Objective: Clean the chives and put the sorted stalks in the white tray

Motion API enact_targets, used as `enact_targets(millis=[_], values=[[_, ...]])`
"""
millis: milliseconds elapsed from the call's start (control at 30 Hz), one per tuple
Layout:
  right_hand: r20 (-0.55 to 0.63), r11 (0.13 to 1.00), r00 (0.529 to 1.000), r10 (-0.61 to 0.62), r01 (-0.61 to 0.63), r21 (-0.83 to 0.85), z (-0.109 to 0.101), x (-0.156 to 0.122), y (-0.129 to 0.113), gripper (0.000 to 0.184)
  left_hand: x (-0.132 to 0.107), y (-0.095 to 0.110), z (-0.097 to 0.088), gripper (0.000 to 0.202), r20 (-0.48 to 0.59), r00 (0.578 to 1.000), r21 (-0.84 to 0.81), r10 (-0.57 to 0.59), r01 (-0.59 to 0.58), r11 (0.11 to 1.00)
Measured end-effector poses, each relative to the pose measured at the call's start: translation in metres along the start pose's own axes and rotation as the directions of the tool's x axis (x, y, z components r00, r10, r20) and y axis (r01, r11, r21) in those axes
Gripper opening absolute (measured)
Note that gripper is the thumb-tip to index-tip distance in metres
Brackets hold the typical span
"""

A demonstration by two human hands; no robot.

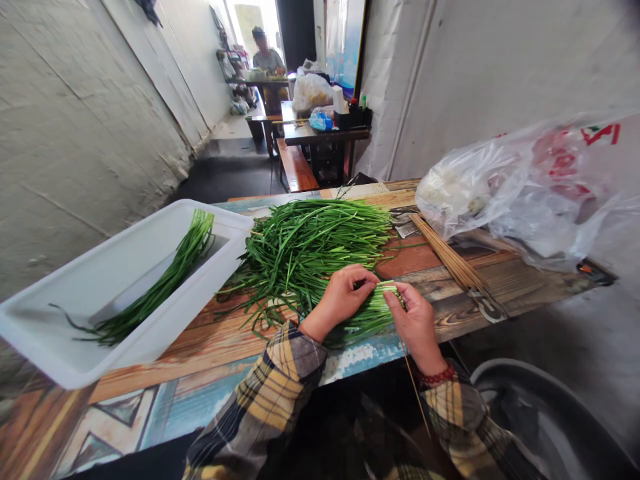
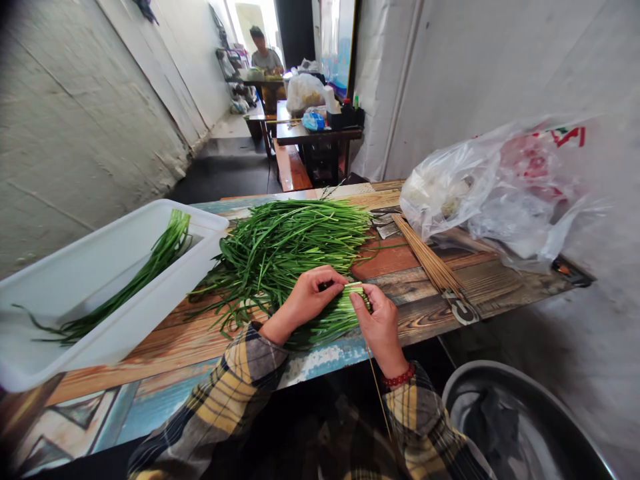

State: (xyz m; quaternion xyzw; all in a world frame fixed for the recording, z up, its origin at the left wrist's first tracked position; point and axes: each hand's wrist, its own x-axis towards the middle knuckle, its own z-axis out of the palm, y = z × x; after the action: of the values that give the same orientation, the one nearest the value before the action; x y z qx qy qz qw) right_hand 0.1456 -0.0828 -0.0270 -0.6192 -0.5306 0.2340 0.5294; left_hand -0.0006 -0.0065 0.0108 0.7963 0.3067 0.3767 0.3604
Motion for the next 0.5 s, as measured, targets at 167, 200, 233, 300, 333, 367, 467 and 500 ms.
enact_targets(millis=[167,200,233,300,333,367,467,500], values=[[0.016,1.0,1.0,-0.002,0.002,0.002,-0.0004,-0.0002,-0.0002,0.026,0.0004,-0.0001,-0.0002,0.014,0.004,1.0,0.0,0.008,-0.008,1.0],[0.019,1.0,1.0,-0.001,0.001,0.004,-0.0005,-0.0002,0.0,0.026,0.0005,-0.0002,-0.0003,0.014,0.005,1.0,0.0,0.008,-0.008,1.0],[0.02,1.0,1.0,-0.002,0.002,0.004,-0.0005,-0.0001,0.0002,0.026,0.0006,-0.0002,-0.0003,0.014,0.004,1.0,-0.001,0.008,-0.008,1.0],[0.016,1.0,1.0,-0.006,0.006,0.002,-0.0005,0.0001,0.0005,0.026,0.0006,0.0,-0.0004,0.014,0.005,1.0,-0.003,0.007,-0.007,1.0],[0.016,1.0,1.0,-0.008,0.008,0.002,-0.0005,0.0001,0.0005,0.025,0.0006,0.0001,-0.0004,0.014,0.004,1.0,-0.005,0.006,-0.006,1.0],[0.018,1.0,1.0,-0.01,0.01,0.004,-0.0005,0.0002,0.0003,0.025,0.0006,0.0004,-0.0004,0.014,0.005,1.0,-0.007,0.006,-0.006,1.0],[0.031,1.0,0.999,-0.013,0.013,0.01,-0.0007,0.0001,-0.0009,0.025,0.0006,0.0009,-0.0003,0.014,0.007,1.0,-0.01,0.009,-0.009,1.0],[0.034,1.0,0.999,-0.014,0.013,0.01,-0.0008,0.0001,-0.0013,0.025,0.0007,0.0009,-0.0003,0.014,0.007,1.0,-0.01,0.011,-0.011,1.0]])
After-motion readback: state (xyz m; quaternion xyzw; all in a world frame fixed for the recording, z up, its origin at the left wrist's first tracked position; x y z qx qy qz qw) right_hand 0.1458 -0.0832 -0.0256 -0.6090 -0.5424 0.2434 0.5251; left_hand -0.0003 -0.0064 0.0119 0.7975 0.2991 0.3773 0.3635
